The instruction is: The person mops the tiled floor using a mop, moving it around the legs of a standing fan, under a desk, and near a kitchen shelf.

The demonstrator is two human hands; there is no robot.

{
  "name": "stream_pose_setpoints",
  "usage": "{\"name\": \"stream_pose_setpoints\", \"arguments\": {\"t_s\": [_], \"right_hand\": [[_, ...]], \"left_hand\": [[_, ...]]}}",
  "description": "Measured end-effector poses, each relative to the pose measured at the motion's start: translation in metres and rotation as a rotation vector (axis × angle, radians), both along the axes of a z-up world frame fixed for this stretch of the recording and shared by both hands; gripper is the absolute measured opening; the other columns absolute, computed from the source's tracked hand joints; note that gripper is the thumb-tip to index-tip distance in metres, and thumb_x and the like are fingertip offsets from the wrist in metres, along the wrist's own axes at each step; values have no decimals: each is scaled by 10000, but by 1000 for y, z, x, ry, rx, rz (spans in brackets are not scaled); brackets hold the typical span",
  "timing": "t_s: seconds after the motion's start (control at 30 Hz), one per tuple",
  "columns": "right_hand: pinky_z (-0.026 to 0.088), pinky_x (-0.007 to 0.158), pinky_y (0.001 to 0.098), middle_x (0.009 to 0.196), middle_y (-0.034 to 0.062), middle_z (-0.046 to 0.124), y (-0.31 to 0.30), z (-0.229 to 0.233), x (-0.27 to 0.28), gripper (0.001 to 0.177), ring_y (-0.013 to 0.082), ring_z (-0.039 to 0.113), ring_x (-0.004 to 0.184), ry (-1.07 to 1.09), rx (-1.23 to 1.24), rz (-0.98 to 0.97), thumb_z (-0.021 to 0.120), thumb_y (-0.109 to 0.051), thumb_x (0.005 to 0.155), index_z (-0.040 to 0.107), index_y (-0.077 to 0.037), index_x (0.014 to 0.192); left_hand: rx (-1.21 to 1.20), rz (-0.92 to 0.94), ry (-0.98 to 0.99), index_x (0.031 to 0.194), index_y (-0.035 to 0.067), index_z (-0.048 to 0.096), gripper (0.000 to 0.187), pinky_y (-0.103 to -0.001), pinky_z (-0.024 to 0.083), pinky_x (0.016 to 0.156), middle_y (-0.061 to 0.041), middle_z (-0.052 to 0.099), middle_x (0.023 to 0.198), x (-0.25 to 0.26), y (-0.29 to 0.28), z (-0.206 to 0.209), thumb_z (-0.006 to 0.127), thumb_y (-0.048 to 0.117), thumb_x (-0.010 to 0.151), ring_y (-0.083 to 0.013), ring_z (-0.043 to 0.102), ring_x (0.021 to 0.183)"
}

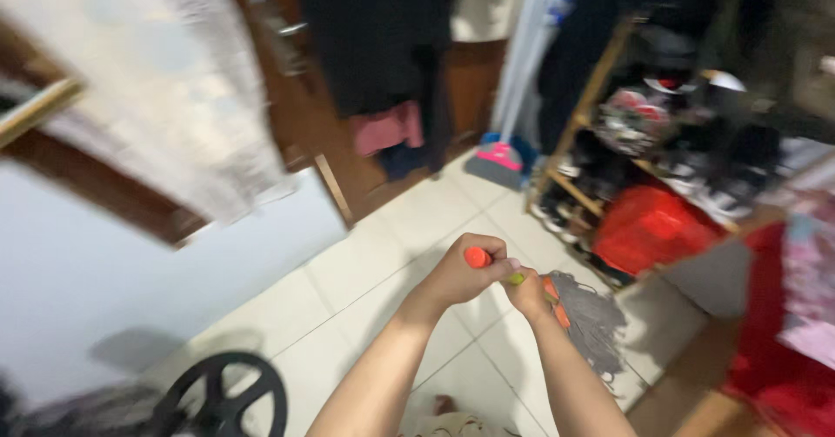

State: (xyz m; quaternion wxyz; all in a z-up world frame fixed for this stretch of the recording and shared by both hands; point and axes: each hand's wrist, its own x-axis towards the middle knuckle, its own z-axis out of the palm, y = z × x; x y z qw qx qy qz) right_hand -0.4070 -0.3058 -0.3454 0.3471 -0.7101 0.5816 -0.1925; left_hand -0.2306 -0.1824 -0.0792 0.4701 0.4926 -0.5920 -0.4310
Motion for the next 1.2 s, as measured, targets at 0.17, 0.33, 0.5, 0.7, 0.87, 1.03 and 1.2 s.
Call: {"name": "stream_pose_setpoints", "arguments": {"t_s": [0.17,0.33,0.5,0.7,0.87,1.03,1.2], "right_hand": [[518,691,394,854,120,701,48,-30,123,192,225,649,805,-272,-84,370,659,-219,888,714,-35,896],[483,611,378,791,57,629,123,-47,260,149,160,558,736,-575,57,781,663,-88,862,629,38,790],[518,724,283,893,21,678,227,-38,365,316,121,625,816,-770,801,854,515,-271,974,717,-37,910],[499,765,280,866,-1,587,352,34,397,202,108,586,817,-1327,1337,923,588,-260,977,626,-85,883],[483,799,278,843,-19,512,375,85,407,198,97,554,818,-2231,2480,686,648,-251,979,550,-125,861],[493,812,280,839,-50,482,313,64,386,340,87,527,854,-1957,1741,934,678,-345,1046,579,-119,812],[493,655,306,719,1,587,169,35,332,172,79,544,695,-855,589,861,704,-277,883,719,-111,841]], "left_hand": [[-42,252,7,652,37,558,331,-283,393,570,8,466,603,64,109,6,721,165,910,-79,419,625],[-124,563,35,668,40,550,282,-285,429,580,-4,519,620,121,219,1,689,99,905,-77,459,629],[-106,895,-111,621,41,523,337,-304,411,534,-17,495,575,161,307,26,690,82,911,-104,432,571],[-42,1105,-229,647,19,460,369,-348,423,536,-85,476,596,146,341,68,720,123,887,-169,421,577],[-66,1058,-465,677,33,543,347,-383,463,596,-124,580,654,161,329,94,718,203,924,-243,524,611],[127,1023,-306,682,3,541,374,-394,490,611,-146,577,655,148,290,102,727,217,925,-295,532,613],[-191,846,-354,776,3,630,220,-368,500,829,-149,634,758,119,225,68,744,124,920,-278,592,715]]}}
